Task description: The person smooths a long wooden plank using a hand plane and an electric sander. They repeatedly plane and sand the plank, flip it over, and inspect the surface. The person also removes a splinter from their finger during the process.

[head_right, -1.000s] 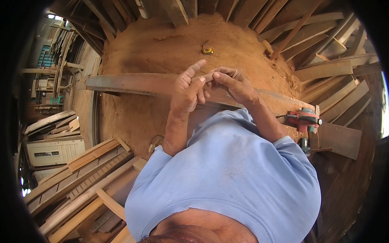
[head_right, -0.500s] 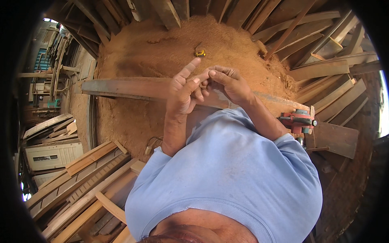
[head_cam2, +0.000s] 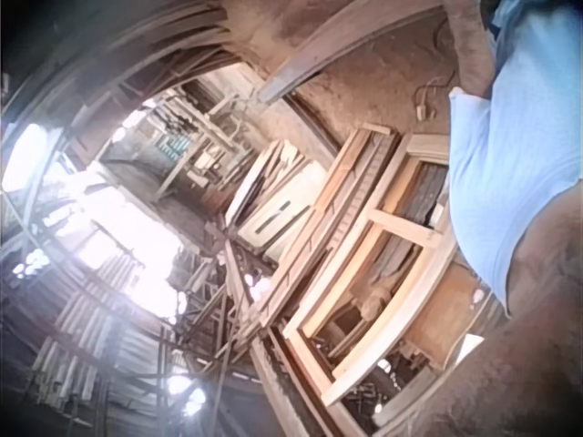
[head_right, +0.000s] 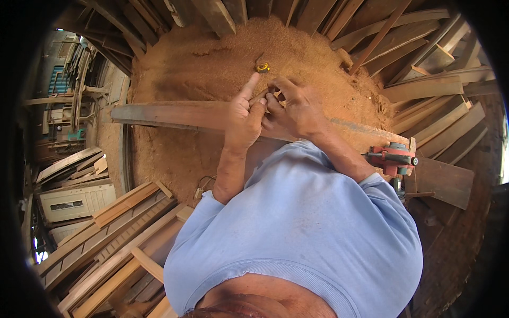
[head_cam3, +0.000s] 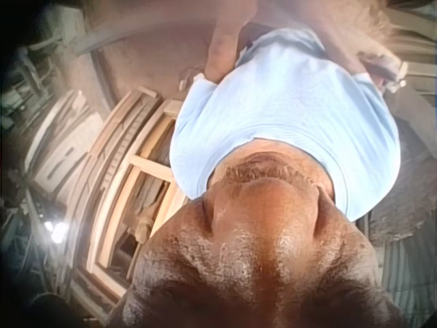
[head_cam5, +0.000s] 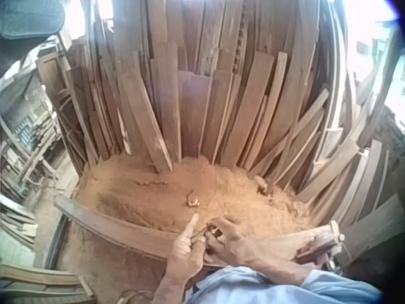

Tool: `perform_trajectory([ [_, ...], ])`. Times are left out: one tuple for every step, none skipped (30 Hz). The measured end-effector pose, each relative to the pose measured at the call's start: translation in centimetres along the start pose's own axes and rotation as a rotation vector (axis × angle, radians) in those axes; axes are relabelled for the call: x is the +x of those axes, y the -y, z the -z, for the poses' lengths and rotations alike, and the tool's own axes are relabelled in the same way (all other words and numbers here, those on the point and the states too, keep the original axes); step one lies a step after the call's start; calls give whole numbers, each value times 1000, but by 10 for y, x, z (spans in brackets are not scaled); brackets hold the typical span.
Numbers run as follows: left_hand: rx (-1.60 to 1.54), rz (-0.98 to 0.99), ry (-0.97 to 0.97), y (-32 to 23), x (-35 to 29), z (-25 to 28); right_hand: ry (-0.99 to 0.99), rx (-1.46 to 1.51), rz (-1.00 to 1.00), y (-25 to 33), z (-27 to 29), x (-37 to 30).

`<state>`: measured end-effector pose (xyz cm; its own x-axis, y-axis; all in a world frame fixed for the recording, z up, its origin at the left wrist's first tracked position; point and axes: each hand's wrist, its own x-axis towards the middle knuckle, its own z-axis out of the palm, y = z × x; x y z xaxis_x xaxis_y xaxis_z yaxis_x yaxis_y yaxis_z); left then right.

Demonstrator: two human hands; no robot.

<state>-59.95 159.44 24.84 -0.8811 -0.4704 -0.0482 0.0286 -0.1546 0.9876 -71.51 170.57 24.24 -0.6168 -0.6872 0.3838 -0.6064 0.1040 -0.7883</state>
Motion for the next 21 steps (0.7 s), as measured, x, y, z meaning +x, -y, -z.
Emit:
perform_trajectory([
  [32,-10,9,0,0,1,12,-31,-7,1,-2,1],
  [64,-21,19,0,0,3,25,-63,-14,1,-4,1],
  [94,-33,32,-1,1,4,16,-36,-41,-2,-6,1],
  [129,11,34,-4,0,2,8,-8,-68,-6,-9,3],
  [164,54,37,-11,-3,-1,-1,19,-96,-9,-10,3],
  [198,98,38,-14,-5,-2,16,47,-98,-9,-9,4],
  [66,89,30,-12,-4,1,33,75,-101,-8,-7,5],
  [-65,80,22,-8,-3,8,49,103,-103,-8,-5,6],
  [-201,71,15,-5,-1,13,75,160,-120,-9,-4,5],
  [-267,94,31,-4,1,18,101,217,-138,-10,-2,5],
  [-334,118,46,-5,2,24,126,274,-155,-11,-1,4],
  [-398,141,59,-5,3,28,132,414,-159,-12,0,3],
  [-416,148,65,-5,3,30,138,554,-162,-13,1,2],
  [-435,155,71,-5,3,31,142,694,-164,-13,1,1],
  [-457,161,80,-5,5,31,173,705,-198,-15,2,2],
  [-478,157,95,-4,5,32,204,715,-231,-17,3,4],
  [-500,153,109,-2,6,33,235,725,-264,-19,4,5],
  [-522,149,126,0,7,33,217,829,-302,-22,2,6],
  [-509,139,146,-1,8,31,198,935,-341,-24,0,5],
  [-496,130,166,-3,8,29,178,1041,-378,-26,-1,5],
  [-483,121,187,-4,9,27,173,1076,-392,-28,-1,5],
])
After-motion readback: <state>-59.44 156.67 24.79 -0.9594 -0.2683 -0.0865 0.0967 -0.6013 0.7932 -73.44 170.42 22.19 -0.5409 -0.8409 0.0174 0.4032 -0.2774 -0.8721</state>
